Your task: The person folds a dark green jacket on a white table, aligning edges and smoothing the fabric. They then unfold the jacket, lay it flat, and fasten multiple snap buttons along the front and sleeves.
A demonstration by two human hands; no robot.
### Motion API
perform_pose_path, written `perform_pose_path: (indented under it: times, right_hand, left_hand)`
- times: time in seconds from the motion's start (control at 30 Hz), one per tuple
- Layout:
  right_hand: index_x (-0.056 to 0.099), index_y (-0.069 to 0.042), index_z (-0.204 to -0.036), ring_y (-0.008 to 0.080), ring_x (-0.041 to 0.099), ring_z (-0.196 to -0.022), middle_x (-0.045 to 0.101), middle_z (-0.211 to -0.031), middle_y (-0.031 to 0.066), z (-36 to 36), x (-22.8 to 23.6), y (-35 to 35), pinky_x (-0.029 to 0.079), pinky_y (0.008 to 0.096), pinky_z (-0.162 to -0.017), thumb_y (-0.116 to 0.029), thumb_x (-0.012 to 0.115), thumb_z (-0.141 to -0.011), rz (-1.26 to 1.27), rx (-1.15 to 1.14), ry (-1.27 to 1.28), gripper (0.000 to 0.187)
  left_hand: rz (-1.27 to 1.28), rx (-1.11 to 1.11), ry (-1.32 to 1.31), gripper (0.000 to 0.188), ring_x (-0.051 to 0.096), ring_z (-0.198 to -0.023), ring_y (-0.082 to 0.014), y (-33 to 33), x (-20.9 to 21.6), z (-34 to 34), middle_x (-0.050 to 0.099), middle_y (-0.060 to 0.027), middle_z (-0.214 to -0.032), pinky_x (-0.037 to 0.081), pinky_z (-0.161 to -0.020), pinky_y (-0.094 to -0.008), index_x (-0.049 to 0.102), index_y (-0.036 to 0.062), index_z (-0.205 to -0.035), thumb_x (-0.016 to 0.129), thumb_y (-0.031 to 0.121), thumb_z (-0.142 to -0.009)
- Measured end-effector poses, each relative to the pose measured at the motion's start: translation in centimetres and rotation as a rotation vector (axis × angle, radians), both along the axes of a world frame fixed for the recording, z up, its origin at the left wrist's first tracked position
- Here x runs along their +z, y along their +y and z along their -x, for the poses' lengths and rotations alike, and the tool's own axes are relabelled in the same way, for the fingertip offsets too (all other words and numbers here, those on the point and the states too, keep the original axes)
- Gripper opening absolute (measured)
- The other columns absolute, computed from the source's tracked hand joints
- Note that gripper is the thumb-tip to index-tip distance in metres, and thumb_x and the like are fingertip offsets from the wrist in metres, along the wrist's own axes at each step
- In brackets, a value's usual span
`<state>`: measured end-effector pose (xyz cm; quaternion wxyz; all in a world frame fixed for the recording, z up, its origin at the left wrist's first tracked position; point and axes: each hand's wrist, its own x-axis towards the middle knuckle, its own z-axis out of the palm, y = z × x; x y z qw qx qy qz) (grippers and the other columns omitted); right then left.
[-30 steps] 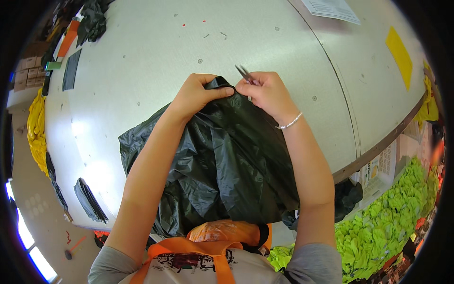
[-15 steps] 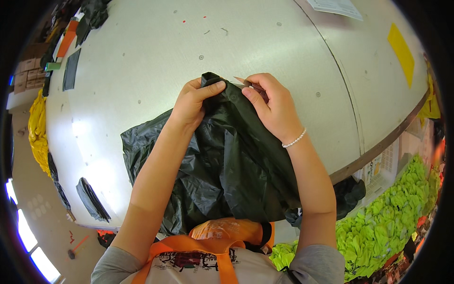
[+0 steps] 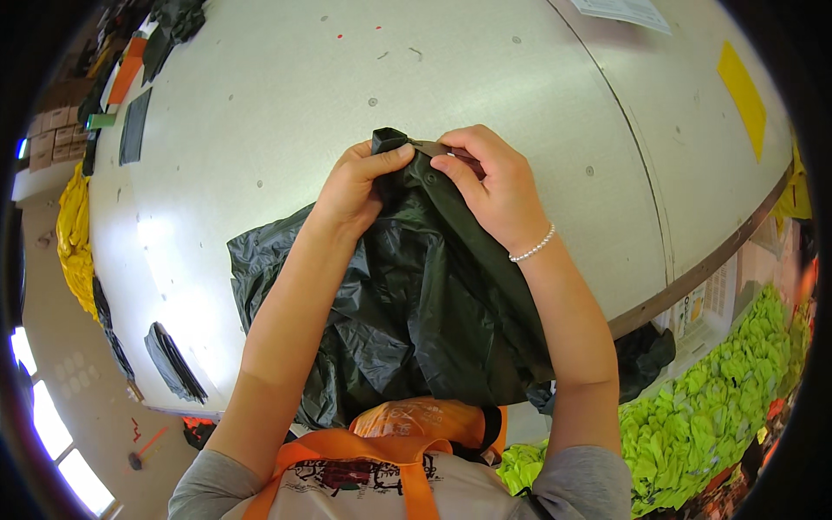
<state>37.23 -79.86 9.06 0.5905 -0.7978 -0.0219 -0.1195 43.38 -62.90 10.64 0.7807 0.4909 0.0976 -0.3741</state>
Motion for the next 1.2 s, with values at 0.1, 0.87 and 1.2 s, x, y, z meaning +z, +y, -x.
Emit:
perform_pose_path:
  times: [0.1,0.87,1.2]
  right_hand:
    - [0.059,-0.001,-0.095,0.0141,0.058,-0.070,0.058,-0.080,0.0061,-0.1,-0.2,0.1,0.048,0.0248,-0.064,-0.009,0.067,-0.085,0.005,-0.014,-0.015,0.015]
    - [0.043,0.005,-0.130,0.0375,0.053,-0.109,0.055,-0.115,0.0233,15.8,-4.3,-0.7,0.041,0.0411,-0.095,-0.020,0.056,-0.090,0.445,0.212,0.340,0.050]
    - [0.046,-0.003,-0.130,0.0224,0.054,-0.110,0.057,-0.118,0.0119,18.3,-3.5,3.1,0.039,0.0325,-0.100,-0.024,0.039,-0.098,-0.401,0.330,0.378,0.038]
  left_hand:
    - [0.008,-0.011,0.005,0.011,0.063,-0.073,-0.0147,0.1,-0.4,-0.3,0.067,-0.0079,-0.082,0.050,-0.068,-0.0271,0.064,-0.0007,-0.086,0.066,0.009,-0.082]
    - [-0.805,-0.080,-0.169,0.082,0.057,-0.107,-0.0243,0.8,-3.2,15.2,0.059,-0.0206,-0.118,0.042,-0.093,-0.0298,0.029,-0.0108,-0.138,0.067,0.038,-0.084]
    - [-0.197,-0.068,-0.510,0.009,0.038,-0.060,-0.0064,5.2,12.8,28.9,0.039,0.0014,-0.059,0.038,-0.050,-0.0303,0.045,-0.0009,-0.076,0.047,0.004,-0.083]
